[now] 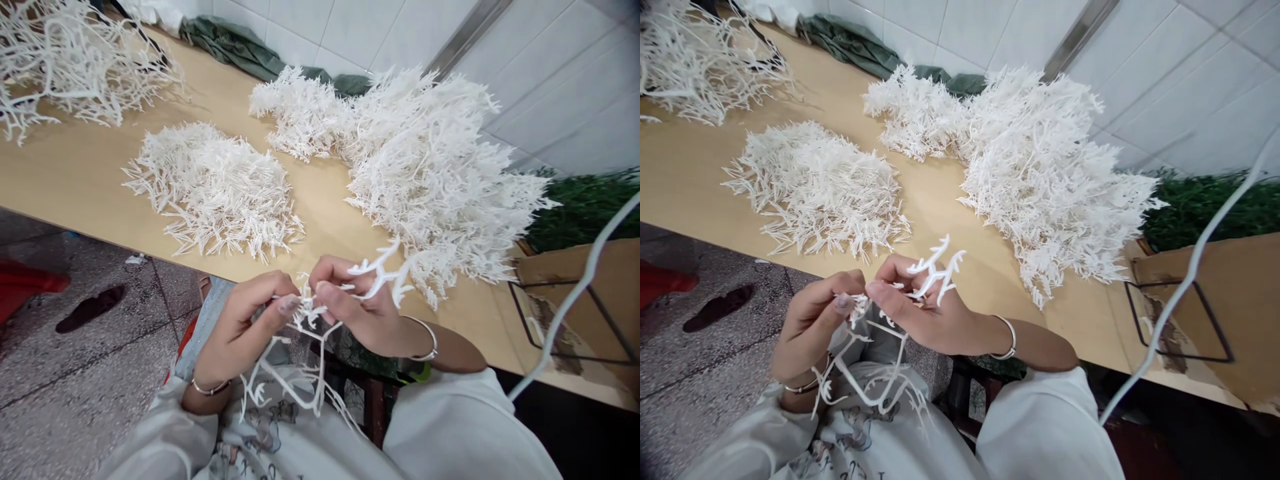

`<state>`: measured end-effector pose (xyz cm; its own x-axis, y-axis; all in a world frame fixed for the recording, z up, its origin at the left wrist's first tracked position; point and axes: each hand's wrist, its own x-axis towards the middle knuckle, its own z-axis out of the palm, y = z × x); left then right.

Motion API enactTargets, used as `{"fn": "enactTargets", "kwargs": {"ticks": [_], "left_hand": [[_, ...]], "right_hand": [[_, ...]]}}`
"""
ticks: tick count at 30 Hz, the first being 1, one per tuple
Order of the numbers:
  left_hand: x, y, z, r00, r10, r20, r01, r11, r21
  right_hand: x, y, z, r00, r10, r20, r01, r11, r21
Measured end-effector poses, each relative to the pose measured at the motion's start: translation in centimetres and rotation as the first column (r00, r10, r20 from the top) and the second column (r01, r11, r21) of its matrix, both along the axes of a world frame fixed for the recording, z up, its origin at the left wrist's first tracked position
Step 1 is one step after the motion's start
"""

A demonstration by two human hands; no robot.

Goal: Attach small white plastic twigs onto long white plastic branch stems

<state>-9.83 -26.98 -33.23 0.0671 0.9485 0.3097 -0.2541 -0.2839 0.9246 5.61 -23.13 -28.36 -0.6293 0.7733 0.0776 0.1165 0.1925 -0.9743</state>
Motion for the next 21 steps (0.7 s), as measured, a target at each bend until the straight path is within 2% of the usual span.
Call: {"fn": "enactTargets", "kwargs": {"ticks": [4, 7, 10, 13, 17, 19, 21], "left_hand": [[0.9, -0.1, -0.2, 0.992, 0.092, 0.089, -0.090, 0.996, -0.027], [1.1, -0.1, -0.3, 0.982, 0.126, 0.139, -0.120, 0.991, -0.051], [0.9, 0.0, -0.4, 0.984, 0.158, 0.085, -0.154, 0.987, -0.044], [0.6, 0.2, -0.5, 0.974, 0.225, -0.035, -0.224, 0.974, 0.013], [0.6, 0.6, -1.0, 0.977, 0.214, -0.019, -0.213, 0.977, 0.030], [0.6, 0.8, -1.4, 0.983, 0.174, 0.048, -0.175, 0.985, 0.008], [0.6, 0.9, -1.8, 0.983, 0.149, 0.112, -0.148, 0.989, -0.017]], "right_hand": [[0.1, 0.4, 0.0, 0.993, 0.119, 0.023, -0.119, 0.993, 0.004], [-0.1, 0.5, 0.2, 0.984, 0.174, -0.026, -0.176, 0.979, -0.099], [-0.2, 0.6, 0.2, 0.973, 0.229, -0.024, -0.230, 0.960, -0.162], [-0.2, 0.7, -0.3, 0.980, 0.200, -0.008, -0.196, 0.953, -0.231], [-0.1, 0.9, -1.1, 0.968, 0.236, -0.081, -0.249, 0.880, -0.405], [-0.2, 0.9, -1.2, 0.960, 0.265, -0.089, -0.279, 0.880, -0.384], [-0.2, 0.9, -1.0, 0.964, 0.263, -0.024, -0.262, 0.940, -0.218]]}}
